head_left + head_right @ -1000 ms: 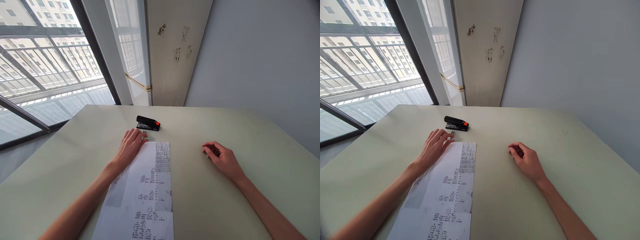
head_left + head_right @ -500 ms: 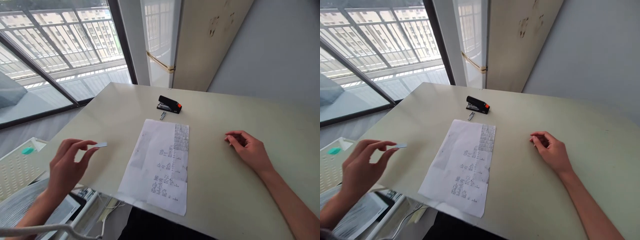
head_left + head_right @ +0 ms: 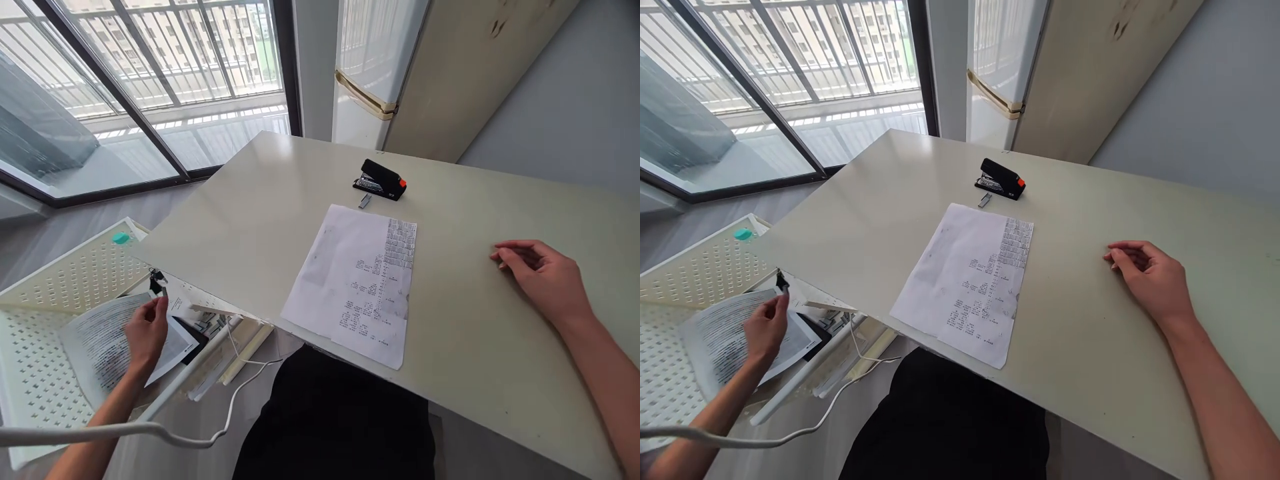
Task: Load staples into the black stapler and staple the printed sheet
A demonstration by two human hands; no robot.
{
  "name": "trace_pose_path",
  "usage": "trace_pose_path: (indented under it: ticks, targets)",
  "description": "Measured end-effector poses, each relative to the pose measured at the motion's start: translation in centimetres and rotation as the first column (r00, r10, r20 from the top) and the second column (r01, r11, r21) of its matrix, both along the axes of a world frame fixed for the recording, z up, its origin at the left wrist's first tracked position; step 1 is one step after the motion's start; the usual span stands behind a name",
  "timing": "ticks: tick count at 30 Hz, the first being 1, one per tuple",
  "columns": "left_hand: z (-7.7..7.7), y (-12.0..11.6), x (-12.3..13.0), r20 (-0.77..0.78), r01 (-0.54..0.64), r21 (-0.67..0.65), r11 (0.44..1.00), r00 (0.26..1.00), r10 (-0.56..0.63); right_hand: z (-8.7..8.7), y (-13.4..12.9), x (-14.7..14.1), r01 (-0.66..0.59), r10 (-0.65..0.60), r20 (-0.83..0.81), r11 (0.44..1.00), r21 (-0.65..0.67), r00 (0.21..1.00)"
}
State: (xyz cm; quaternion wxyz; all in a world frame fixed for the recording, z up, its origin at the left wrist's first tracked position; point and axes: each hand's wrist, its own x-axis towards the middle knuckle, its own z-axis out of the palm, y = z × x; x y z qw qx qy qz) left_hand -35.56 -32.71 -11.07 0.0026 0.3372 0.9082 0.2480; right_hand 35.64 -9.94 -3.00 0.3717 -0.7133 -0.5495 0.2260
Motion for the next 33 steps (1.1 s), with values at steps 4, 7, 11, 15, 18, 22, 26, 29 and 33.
trace_pose_path:
  ticks: [4, 7, 11, 15, 18, 22, 26, 29, 33]
  targets:
    - [-2.7, -0.4, -1.1, 0.025, 0.007, -0.115, 0.993, 1.0, -0.004, -0.6, 0.0, 0.5, 0.0, 0.0, 0.019, 1.0, 0.002, 1.0]
    - [-3.9, 0.0, -2.6, 0.012, 0.035, -0.198, 0.98, 0.999, -0.033, -0.9, -0.1, 0.7, -0.008, 0.007, 0.031, 1.0, 0.013, 0.999]
    - [-4.3, 2.0, -4.9, -0.011, 0.076, -0.276, 0.958, 0.997, -0.083, -0.9, -0.2, 0.5, -0.003, 0.002, 0.034, 1.0, 0.016, 0.999]
    - [-4.3, 3.2, -6.0, -0.037, 0.135, -0.335, 0.932, 0.987, -0.157, -0.4, -0.5, 0.1, 0.001, -0.002, 0.033, 1.0, 0.013, 0.999]
    - [-4.5, 1.9, -4.8, -0.03, 0.239, -0.382, 0.893, 0.962, -0.27, -0.4, -0.5, 0.1, 0.004, -0.004, 0.043, 1.0, 0.009, 0.999]
    - [-5.5, -1.5, -2.4, 0.081, 0.467, -0.449, 0.762, 0.87, -0.486, -0.9, -0.1, 0.8, -0.028, 0.026, 0.047, 0.999, 0.033, 0.999]
    - [-6.6, -2.5, -1.3, 0.146, 0.535, -0.485, 0.692, 0.829, -0.539, -1.3, 0.2, 1.3, -0.044, 0.043, 0.042, 0.998, 0.041, 0.998]
    - [-7.0, -1.8, -1.0, 0.18, 0.549, -0.495, 0.674, 0.823, -0.539, -1.0, 0.0, 1.1, -0.046, 0.046, 0.026, 0.998, 0.034, 0.999]
    - [-6.8, -0.8, -0.2, 0.223, 0.581, -0.472, 0.663, 0.806, -0.548, -0.4, -0.3, 0.5, -0.036, 0.035, 0.024, 0.999, 0.022, 0.999]
